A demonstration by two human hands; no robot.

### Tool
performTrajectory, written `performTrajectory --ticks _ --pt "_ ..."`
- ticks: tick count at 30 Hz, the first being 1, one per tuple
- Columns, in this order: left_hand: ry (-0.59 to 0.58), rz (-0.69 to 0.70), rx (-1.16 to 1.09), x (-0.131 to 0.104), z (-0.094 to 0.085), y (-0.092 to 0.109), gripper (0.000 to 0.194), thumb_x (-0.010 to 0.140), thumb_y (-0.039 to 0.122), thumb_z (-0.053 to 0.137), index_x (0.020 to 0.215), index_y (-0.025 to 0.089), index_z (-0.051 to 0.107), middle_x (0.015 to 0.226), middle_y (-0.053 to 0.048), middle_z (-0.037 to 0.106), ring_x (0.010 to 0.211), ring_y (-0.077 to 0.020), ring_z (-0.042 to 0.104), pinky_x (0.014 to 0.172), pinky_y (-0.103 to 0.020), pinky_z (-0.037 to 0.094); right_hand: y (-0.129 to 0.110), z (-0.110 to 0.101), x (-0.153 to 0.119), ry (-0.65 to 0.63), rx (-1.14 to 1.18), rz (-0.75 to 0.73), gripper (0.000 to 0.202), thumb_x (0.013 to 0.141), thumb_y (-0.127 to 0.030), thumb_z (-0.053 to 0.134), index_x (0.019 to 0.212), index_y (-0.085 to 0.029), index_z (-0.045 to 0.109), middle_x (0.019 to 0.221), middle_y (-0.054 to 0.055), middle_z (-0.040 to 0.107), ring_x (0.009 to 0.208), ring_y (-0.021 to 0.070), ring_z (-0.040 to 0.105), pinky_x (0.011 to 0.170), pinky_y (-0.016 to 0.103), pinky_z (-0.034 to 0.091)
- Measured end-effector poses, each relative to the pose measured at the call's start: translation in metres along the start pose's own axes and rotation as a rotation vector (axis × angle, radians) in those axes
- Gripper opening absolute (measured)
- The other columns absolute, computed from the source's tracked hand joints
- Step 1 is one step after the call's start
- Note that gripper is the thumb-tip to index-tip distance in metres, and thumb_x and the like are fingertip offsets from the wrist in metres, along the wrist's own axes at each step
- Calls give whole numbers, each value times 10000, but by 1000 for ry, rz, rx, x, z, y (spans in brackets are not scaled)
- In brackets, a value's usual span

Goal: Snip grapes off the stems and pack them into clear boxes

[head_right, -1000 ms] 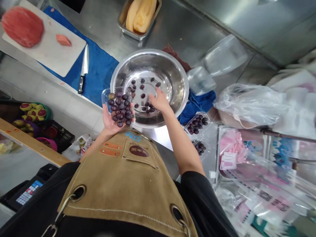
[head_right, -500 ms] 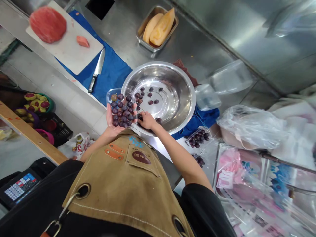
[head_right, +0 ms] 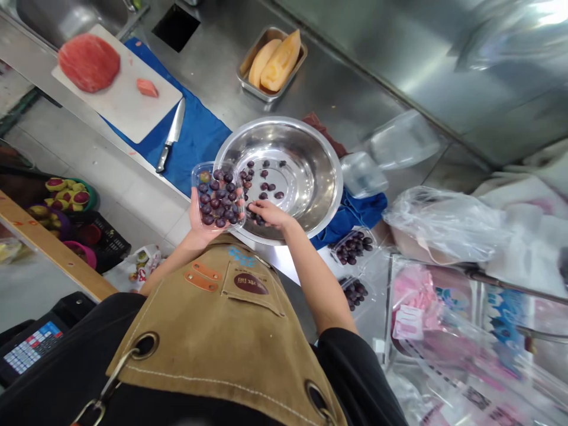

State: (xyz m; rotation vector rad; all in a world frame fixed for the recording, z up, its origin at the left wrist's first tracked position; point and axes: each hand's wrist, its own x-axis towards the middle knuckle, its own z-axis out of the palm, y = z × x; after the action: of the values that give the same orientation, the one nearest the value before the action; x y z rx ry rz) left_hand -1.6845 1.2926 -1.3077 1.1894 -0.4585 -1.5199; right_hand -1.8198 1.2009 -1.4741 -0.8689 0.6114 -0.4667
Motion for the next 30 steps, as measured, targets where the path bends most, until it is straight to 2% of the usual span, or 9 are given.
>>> performTrajectory --ticks 3,6,9,12,15,18,21,24,30 --pt "4 29 47 1 -3 -7 794 1034 878 333 1442 293 681 1439 -132 730 1510 -441 566 1123 -683 581 -13 -16 -23 22 270 -19 380 933 -501 847 933 -203 611 769 11 655 539 89 550 341 148 172" --pt "2 45 59 4 -4 -19 756 1038 860 378 1392 275 701 1410 -144 736 1500 -452 568 1125 -683 575 -32 -19 -50 78 414 -199 473 878 -580 894 1010 -208 633 829 8 656 602 94 603 338 144 200" --pt "5 20 62 10 -1 -33 737 1065 827 363 1350 239 704 1372 -156 744 1477 -449 585 1141 -685 565 -51 -9 -68 121 300 -347 496 904 -646 857 1082 -224 665 811 -1 657 605 98 604 363 152 278" --pt "-6 -29 37 16 2 -45 739 1103 788 281 1346 221 688 1362 -165 744 1463 -435 599 1152 -677 561 -62 3 -74 166 83 -470 387 971 -559 814 1148 -235 701 826 2 683 587 100 611 413 184 406" --pt "-23 -42 11 17 4 -51 746 1118 768 243 1355 214 683 1381 -160 741 1472 -430 594 1157 -650 565 -62 11 -74 213 -76 -562 311 987 -421 797 1224 -233 724 867 18 725 594 119 636 478 239 520" --pt "-42 -29 6 14 5 -53 776 1108 789 251 1346 200 696 1421 -165 728 1506 -442 564 1160 -637 566 -57 14 -79 272 -126 -617 305 973 -367 788 1241 -229 741 937 39 745 730 170 722 541 271 588" --pt "-46 -24 36 10 7 -54 808 1107 792 224 1382 187 685 1464 -176 704 1540 -448 529 1181 -658 538 -55 15 -92 281 -113 -654 276 965 -383 799 1191 -232 753 1004 49 740 884 200 768 593 273 627" --pt "-7 -30 91 5 11 -54 823 1106 787 223 1418 169 667 1510 -183 677 1569 -456 491 1214 -686 493 -59 15 -108 194 -51 -670 327 965 -443 808 1191 -217 738 1092 68 748 992 211 778 650 272 659" --pt "-13 -97 65 -8 14 -57 903 1073 823 138 1492 195 632 1680 -144 570 1631 -453 433 1283 -706 414 -55 8 -136 182 141 -706 386 960 -489 836 1197 -215 704 1142 64 743 1045 193 779 718 264 695"
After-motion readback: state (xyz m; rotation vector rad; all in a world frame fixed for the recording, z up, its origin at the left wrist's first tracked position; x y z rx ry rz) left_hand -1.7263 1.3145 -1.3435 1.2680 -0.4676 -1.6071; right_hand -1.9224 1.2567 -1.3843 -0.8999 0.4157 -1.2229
